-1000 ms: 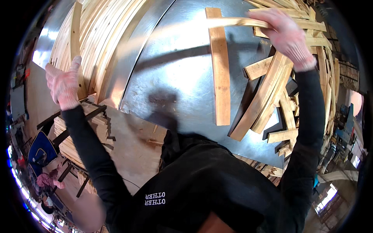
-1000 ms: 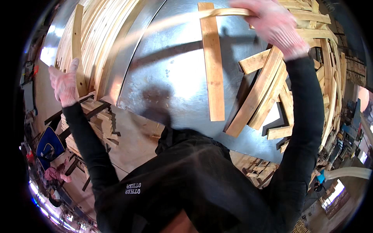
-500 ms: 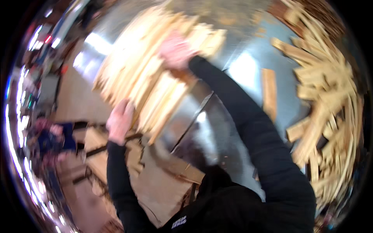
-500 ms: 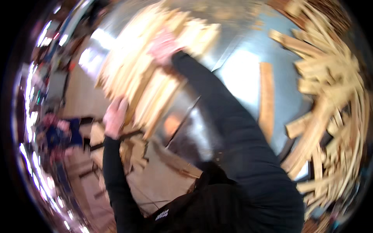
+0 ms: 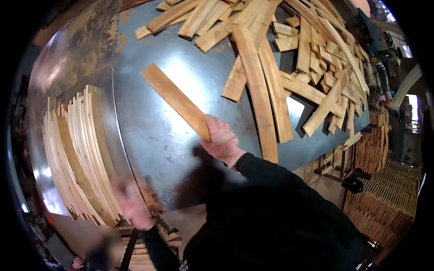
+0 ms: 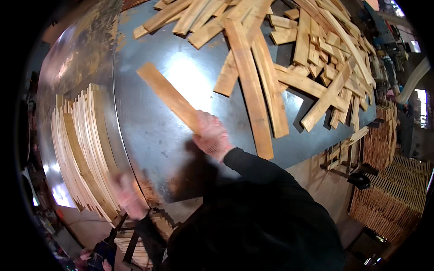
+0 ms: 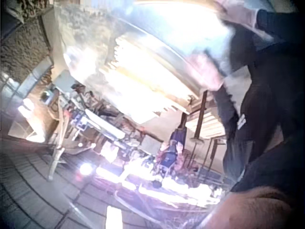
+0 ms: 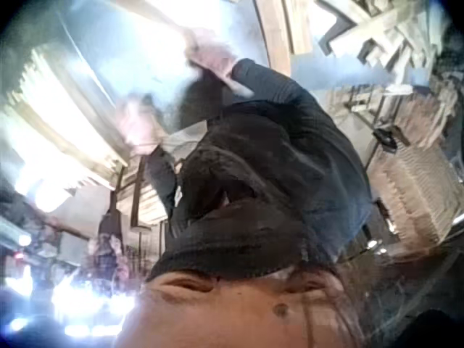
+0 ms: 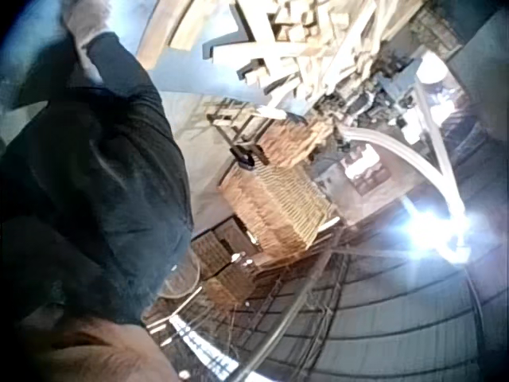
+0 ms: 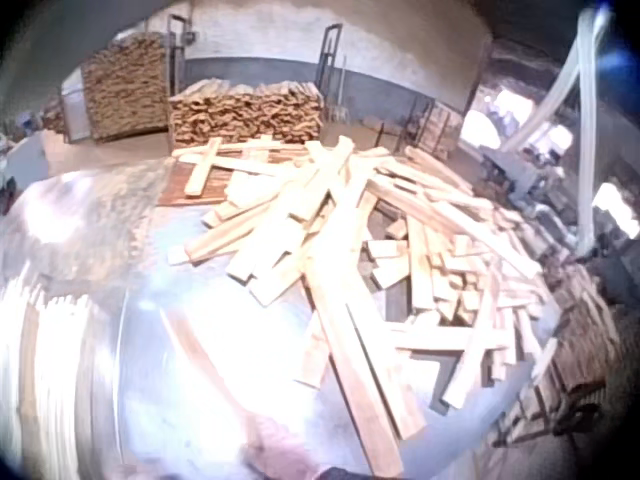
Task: The person picks up wooden planks from a large pile on a metal table, inspects them, and stacks them neatly. Another person is visible in the background performing similar tasks. The camera wearer handles the planks one by one or in small groups, organizing them into a growing stack.
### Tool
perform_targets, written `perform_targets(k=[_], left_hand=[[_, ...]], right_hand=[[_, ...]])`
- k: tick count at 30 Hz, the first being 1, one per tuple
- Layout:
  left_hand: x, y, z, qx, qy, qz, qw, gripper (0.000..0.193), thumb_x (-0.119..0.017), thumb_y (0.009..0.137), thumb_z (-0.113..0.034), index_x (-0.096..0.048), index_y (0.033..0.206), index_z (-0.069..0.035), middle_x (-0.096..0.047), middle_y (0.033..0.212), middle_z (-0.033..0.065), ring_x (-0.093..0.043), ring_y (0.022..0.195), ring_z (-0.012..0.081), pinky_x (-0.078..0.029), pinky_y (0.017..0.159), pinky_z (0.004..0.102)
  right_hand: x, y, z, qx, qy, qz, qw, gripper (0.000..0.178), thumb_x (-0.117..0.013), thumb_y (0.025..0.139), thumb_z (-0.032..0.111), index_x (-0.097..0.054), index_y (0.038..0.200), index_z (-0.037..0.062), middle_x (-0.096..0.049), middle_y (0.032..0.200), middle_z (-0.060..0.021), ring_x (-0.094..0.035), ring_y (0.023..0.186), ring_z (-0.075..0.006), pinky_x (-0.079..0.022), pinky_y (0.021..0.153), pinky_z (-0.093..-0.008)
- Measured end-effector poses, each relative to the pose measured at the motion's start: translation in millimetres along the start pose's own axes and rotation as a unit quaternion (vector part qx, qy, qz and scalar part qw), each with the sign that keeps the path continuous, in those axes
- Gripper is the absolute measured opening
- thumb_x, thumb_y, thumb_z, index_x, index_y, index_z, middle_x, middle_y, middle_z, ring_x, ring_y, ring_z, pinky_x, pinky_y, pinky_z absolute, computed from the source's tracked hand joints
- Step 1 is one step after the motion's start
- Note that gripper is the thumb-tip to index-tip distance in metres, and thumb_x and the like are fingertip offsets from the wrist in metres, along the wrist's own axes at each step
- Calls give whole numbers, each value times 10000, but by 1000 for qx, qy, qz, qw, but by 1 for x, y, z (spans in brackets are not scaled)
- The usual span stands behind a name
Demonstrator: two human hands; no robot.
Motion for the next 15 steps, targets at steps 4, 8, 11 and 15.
perform_targets(k=[4,8,11,15], left_hand=[[156,3,-88,-117,726,-445,512,553,-583,1001,-362,-457,1414,-16,-616,1223,146,-634,1035,267,-538,898,406],[196,3,-118,-189,837,-492,146,477,-686,934,-238,-541,1312,15,-686,1057,125,-675,903,235,-564,803,364],[203,-10,-142,-160,849,-500,-69,408,-710,927,-260,-612,1226,1,-689,1005,80,-659,865,176,-540,775,319],[252,-10,-155,-44,912,-389,-119,419,-684,939,-234,-591,1272,3,-672,1062,52,-635,941,164,-515,871,321]], right_hand=[[39,1,13,53,148,-27,987,678,-629,937,428,-481,1444,4,-525,1444,-226,-494,1342,-365,-371,1142,-402],[124,24,-101,-108,-222,-242,938,784,-737,813,323,-428,1469,24,-469,1485,-202,-506,1301,-398,-408,1105,-442],[123,27,-117,-80,-28,-180,980,756,-745,758,231,-463,1437,53,-517,1401,-219,-529,1243,-412,-441,1059,-462],[71,-7,-70,40,138,-97,985,742,-715,882,343,-415,1486,32,-464,1449,-256,-463,1330,-427,-381,1138,-442]])
Point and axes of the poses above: each hand's wrist, its own y-axis towards the middle knuckle, its own x-axis out of the back of the hand, z = x × y, the point moved 4 cm from there along y, towards the middle knuckle
